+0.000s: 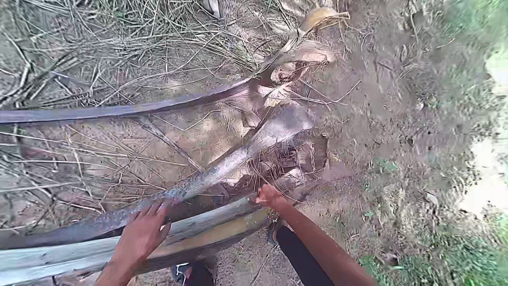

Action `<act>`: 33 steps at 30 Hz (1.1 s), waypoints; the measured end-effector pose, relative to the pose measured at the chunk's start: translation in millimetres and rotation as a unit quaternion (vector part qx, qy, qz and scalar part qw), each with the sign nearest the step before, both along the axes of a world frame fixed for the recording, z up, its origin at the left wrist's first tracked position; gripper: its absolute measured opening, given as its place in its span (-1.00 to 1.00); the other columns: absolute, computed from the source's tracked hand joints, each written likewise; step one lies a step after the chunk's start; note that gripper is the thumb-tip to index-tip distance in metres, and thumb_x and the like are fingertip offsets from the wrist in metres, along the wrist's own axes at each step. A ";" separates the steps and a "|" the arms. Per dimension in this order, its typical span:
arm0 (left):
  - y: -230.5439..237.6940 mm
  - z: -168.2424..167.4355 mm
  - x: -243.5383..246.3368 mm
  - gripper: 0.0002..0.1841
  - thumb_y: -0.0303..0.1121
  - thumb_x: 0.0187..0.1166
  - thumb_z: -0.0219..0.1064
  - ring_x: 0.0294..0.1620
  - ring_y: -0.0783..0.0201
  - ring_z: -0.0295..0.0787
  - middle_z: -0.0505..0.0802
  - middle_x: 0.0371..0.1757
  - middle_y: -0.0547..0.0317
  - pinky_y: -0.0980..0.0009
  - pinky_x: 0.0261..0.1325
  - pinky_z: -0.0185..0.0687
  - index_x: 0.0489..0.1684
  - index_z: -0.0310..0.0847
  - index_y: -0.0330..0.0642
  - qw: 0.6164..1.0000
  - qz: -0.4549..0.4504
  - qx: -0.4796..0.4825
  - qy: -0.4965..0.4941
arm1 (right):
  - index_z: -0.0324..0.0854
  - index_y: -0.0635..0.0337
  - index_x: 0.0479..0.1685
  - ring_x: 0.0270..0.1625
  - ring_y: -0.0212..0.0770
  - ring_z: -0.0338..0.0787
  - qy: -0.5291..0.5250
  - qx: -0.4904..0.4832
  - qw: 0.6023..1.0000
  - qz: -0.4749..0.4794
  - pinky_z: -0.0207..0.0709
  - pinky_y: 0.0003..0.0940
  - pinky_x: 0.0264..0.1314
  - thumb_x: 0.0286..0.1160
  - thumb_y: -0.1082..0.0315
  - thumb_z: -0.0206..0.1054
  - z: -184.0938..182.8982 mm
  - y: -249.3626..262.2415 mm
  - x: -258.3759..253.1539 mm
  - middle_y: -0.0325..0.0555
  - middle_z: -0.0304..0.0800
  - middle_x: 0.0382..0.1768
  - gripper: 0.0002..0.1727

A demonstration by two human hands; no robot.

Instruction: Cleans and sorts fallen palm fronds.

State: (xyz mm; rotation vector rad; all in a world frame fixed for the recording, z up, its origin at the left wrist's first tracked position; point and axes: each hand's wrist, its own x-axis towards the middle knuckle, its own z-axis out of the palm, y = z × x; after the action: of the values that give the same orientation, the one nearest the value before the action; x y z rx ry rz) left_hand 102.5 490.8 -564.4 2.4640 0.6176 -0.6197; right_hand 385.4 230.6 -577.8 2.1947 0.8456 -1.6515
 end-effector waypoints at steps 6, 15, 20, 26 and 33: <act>-68.2 -91.3 191.7 0.10 -0.19 0.30 0.67 0.68 -0.36 0.37 0.45 0.66 -0.41 -0.32 0.61 0.29 0.89 -0.01 -0.17 0.995 0.014 -0.041 0.084 | 0.64 0.28 0.39 0.46 0.24 0.67 0.024 0.061 0.998 0.025 0.39 0.21 0.56 0.70 -0.25 0.09 -30.0 -23.2 6.9 0.33 0.75 0.28 -0.27; -79.0 -124.0 210.6 -0.10 -0.37 0.21 0.68 0.47 -0.55 0.51 0.56 0.44 -0.61 -0.46 0.36 0.44 0.66 0.29 -0.39 0.989 0.119 -0.077 0.049 | 0.70 0.27 0.27 0.30 0.22 0.76 0.067 0.137 0.988 0.013 0.50 0.23 0.40 0.83 -0.13 -0.03 -59.4 -37.3 26.9 0.27 0.81 0.15 -0.36; -91.0 -61.1 204.9 -0.24 -0.45 0.34 0.61 0.42 -0.59 0.52 0.54 0.45 -0.61 -0.51 0.27 0.44 0.58 0.34 -0.43 0.975 0.164 -0.142 0.038 | 0.70 0.33 0.07 0.02 0.24 0.81 0.102 0.212 0.971 0.033 0.54 0.24 0.15 0.85 -0.01 -0.06 -16.6 -61.4 40.9 0.26 0.80 -0.18 -0.42; -143.8 -51.5 181.5 0.10 -0.29 -0.27 0.74 0.39 -0.47 0.55 0.60 0.38 -0.49 -0.36 0.34 0.47 0.60 0.36 -0.35 0.982 0.151 -0.026 -0.110 | 0.83 0.33 -0.10 -0.17 0.24 0.91 -0.085 0.343 0.933 0.068 0.69 0.18 -0.10 0.70 0.11 0.07 -15.5 -105.0 27.4 0.24 0.88 -0.32 -0.51; -138.2 -101.6 209.5 0.15 -0.33 -0.08 0.76 0.60 -0.44 0.39 0.48 0.57 -0.52 -0.25 0.64 0.25 0.77 0.20 -0.33 0.987 0.157 -0.021 -0.004 | 0.47 0.24 0.60 0.29 0.38 0.76 -0.023 0.084 0.991 0.107 0.53 0.32 0.34 0.87 -0.01 -0.14 -24.5 -92.0 54.8 0.39 0.76 0.21 -0.38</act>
State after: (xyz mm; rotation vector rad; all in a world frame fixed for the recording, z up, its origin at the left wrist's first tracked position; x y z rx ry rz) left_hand 312.0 352.5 -666.1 2.2637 0.9554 -0.4910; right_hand 440.3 138.6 -602.3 2.1503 1.1994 -1.4720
